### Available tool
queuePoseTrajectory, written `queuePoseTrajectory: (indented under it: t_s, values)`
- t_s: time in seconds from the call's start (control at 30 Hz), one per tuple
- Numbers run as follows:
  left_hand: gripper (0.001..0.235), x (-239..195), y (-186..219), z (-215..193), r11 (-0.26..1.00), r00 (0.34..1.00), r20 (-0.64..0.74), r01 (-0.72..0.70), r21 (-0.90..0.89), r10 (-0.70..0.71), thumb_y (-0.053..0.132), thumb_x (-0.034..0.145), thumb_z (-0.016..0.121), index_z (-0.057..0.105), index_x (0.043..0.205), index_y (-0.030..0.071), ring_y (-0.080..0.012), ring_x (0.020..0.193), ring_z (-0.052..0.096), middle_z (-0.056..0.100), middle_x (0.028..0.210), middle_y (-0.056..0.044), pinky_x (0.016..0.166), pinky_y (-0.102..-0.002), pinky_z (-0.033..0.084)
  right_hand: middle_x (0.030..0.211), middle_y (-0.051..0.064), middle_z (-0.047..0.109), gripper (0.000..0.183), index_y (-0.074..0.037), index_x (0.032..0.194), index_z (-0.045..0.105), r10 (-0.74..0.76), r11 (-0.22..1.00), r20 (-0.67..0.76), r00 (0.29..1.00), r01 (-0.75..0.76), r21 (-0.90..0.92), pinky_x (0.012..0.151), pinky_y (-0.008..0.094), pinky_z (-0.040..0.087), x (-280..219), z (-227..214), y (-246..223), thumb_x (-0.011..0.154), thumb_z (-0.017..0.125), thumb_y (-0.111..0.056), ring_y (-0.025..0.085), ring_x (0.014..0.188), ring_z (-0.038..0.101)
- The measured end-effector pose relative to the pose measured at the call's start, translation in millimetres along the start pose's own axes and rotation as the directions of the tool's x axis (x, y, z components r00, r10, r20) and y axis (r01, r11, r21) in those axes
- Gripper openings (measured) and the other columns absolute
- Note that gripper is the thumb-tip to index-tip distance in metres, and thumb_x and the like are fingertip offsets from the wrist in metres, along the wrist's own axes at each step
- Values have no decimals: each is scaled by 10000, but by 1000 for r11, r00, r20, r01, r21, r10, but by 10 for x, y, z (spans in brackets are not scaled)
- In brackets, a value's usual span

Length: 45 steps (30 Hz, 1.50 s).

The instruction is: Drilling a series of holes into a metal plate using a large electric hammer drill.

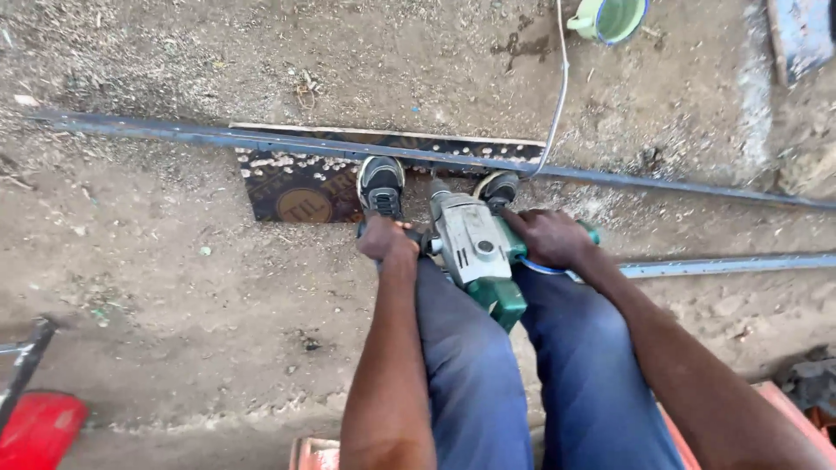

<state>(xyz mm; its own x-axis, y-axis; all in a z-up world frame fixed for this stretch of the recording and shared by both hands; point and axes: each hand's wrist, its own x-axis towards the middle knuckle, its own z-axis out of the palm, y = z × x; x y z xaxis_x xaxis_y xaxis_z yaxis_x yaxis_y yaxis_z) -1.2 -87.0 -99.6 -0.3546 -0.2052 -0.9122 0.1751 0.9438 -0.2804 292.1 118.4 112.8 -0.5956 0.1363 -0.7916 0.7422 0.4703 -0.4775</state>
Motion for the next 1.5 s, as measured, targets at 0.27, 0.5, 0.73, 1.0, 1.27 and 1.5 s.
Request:
queuePoseTrajectory:
  t_s: [0.27, 0.5, 0.73, 1.0, 1.27, 1.5]
  values:
    - [298, -269, 371, 304, 835, 944, -196, 123, -537, -265, 335, 828, 627, 736, 887, 63, -332, 747, 721, 704, 734, -137, 456, -518, 562, 1100, 200, 708, 765, -113, 1511, 396, 17, 997, -21, 1000, -18, -77, 724, 623, 607, -11, -30, 86, 826, 583, -398, 449, 1027, 711]
    - [412, -1060, 705, -307, 4, 908, -62, -66, -998, -413, 266, 912, 708, 524, 1153, -14, -415, 828, 595, 619, 925, -211, 682, -582, 557, 1105, 208, 703, 753, -106, 1469, 433, 34, 998, -96, 995, -29, 56, 735, 643, 600, 6, 106, -42, 797, 611, -394, 474, 958, 719]
    - [222, -1357, 510, -231, 74, 950, -243, -233, -970, -196, 77, 885, 720, 542, 878, -55, -311, 387, 534, 503, 609, -141, 219, -480, 427, 1118, 154, 679, 761, -142, 1480, 396, 157, 987, -141, 977, -151, 54, 734, 622, 594, -369, 436, -399, 774, 635, -296, 451, 934, 732]
    - [156, -2541, 466, -130, 360, 956, -209, -125, -925, -206, 138, 743, 724, 653, 860, 63, -208, 322, 584, 615, 542, -89, 223, -392, 479, 1301, 136, 624, 890, -313, 1554, 368, 395, 886, -54, 917, -366, 284, 830, 616, 595, -1411, 653, -695, 718, 657, -217, 508, 985, 716]
    - [222, -3606, 1248, -431, 279, 998, -68, -63, -958, -9, 128, 907, 656, 490, 989, 5, -175, 475, 568, 504, 666, -59, 424, -359, 567, 1257, 210, 614, 793, -261, 1550, 394, 413, 842, -285, 865, -242, 483, 790, 682, 556, -1476, 620, -176, 781, 586, -253, 604, 921, 676]
    - [221, -3847, 2302, -117, 392, 946, -146, -256, -884, 290, 151, 879, 650, 550, 726, 26, -207, 448, 559, 517, 504, -107, 493, -410, 519, 1187, 147, 638, 696, -266, 1510, 484, 609, 764, -506, 611, -280, 581, 747, 622, 573, -1430, 405, 147, 832, 645, -263, 511, 961, 692]
